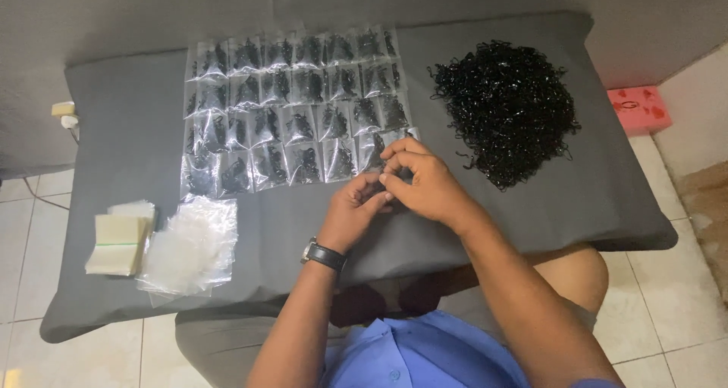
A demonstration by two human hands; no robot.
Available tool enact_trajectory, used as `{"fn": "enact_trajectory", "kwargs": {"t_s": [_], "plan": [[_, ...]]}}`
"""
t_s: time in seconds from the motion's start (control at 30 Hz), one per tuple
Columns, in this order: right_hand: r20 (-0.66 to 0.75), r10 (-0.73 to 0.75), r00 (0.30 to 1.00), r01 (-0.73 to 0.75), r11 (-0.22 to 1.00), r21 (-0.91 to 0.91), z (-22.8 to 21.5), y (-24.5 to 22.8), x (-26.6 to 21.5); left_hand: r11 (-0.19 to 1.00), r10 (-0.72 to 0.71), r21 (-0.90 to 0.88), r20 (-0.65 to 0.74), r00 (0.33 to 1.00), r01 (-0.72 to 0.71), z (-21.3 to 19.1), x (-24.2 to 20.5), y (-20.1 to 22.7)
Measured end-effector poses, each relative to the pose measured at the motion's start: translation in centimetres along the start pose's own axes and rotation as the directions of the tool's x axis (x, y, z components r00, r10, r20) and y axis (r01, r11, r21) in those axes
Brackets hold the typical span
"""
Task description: Packing small black items into individual pockets of a plastic organizer sheet.
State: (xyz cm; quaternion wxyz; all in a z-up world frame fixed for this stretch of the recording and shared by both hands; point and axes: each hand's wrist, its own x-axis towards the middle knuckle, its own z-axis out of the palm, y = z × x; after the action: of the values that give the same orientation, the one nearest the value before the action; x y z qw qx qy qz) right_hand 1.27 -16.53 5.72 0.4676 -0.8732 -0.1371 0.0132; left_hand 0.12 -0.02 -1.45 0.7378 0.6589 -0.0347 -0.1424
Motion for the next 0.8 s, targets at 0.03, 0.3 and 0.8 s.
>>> {"fn": "enact_trajectory", "kwargs": {"t_s": [0.03,0.3,0.8], "plan": [[-0.001,0.003,1.0,-0.003,1.0,-0.001,-0.4,-0.6,-0.1,1.0,-0.002,-0.001,0.002,1.0,0.002,0.0,-0.1,-0.1],[-0.071,-0.096,0.993,0.098,0.995,0.018,-2.2,-0.6,0.1,0.999,-0.005,0.052,-0.035,0.999,0.006,0.0,-0.3,0.7],[-0.334,0.248,0.91,-0.159,0.949,0.271,-0.9,4.0,-1.7,0.994,-0.024,-0.105,-0.081,0.996,0.015,0.2,-0.1,-0.1]]}}
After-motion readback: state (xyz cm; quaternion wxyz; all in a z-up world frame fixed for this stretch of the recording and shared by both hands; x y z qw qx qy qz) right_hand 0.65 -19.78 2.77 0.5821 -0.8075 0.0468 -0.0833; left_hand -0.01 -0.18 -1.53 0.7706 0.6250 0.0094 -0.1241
